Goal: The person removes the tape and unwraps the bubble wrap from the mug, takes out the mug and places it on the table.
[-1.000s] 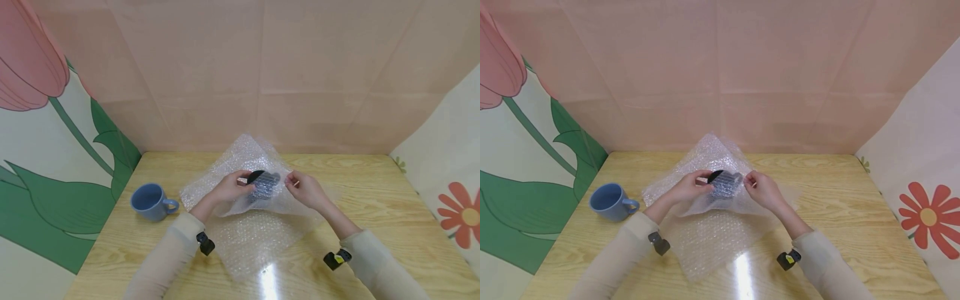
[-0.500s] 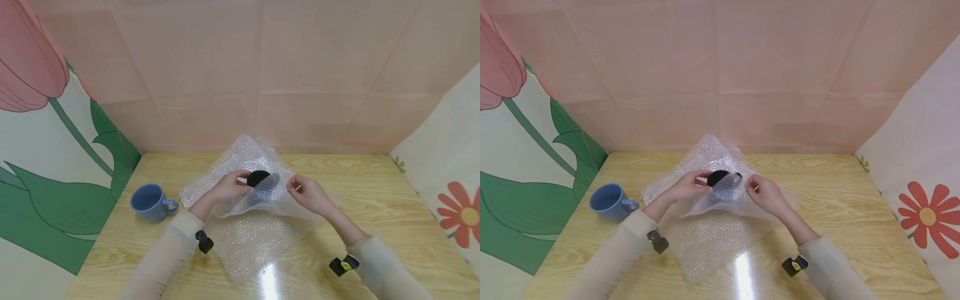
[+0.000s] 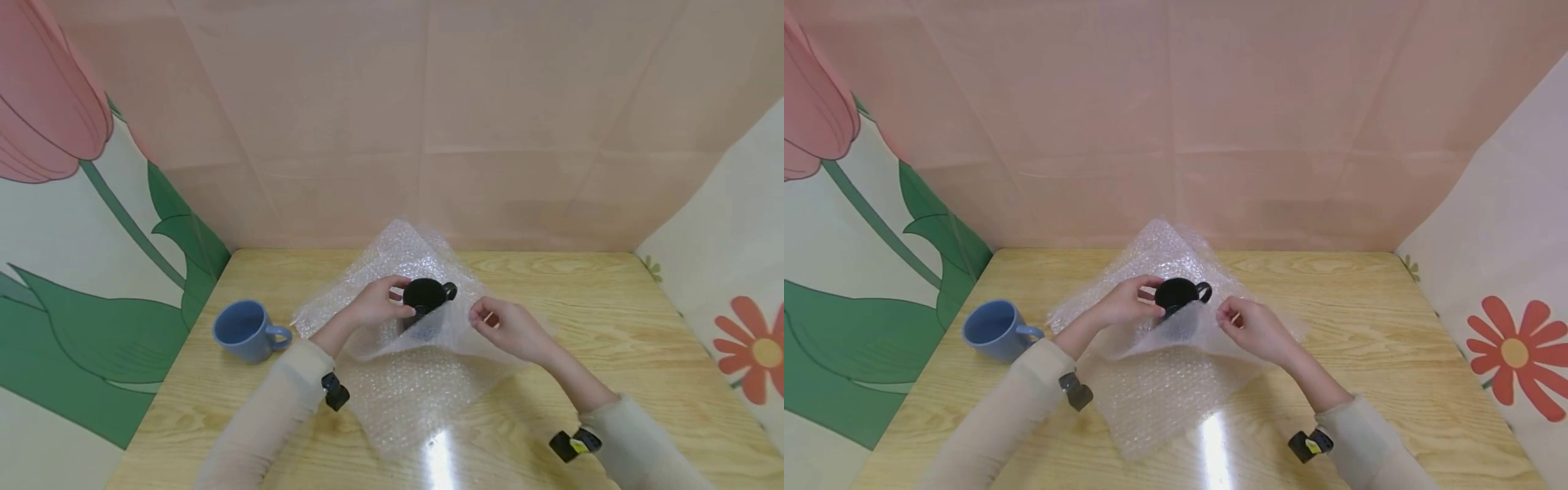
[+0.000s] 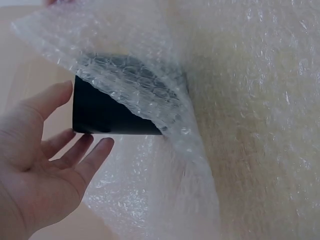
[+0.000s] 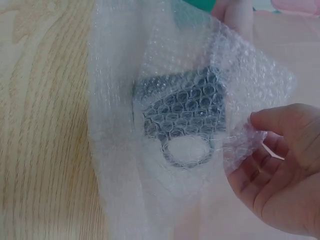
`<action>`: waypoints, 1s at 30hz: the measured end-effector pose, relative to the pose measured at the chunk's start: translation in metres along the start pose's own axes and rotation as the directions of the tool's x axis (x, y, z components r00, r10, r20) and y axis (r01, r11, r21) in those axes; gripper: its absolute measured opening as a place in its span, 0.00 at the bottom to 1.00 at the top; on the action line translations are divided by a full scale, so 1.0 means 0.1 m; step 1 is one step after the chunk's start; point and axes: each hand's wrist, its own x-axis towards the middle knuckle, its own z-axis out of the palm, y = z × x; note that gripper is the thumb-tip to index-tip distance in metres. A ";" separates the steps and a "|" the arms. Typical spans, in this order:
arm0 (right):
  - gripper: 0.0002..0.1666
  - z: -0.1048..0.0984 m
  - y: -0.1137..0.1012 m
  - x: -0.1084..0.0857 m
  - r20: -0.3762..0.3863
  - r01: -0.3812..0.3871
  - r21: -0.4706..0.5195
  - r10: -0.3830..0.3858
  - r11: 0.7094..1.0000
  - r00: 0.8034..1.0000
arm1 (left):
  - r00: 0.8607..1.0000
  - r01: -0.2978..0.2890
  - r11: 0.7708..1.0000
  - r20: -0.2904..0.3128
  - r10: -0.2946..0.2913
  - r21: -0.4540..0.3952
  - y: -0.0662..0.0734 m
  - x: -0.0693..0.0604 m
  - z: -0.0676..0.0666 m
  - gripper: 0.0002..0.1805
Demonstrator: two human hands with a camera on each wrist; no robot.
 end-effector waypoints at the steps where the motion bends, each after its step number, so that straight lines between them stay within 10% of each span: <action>1: 0.02 0.00 0.00 -0.01 0.009 0.011 0.006 -0.011 1.000 1.000 | 1.000 -0.003 1.000 0.000 0.003 0.003 0.00 0.00 0.00 0.34; 30: 0.08 0.17 0.09 -0.34 0.273 0.195 0.187 -0.241 0.963 0.931 | 1.000 0.008 0.999 -0.017 -0.009 -0.037 0.02 0.05 0.10 0.39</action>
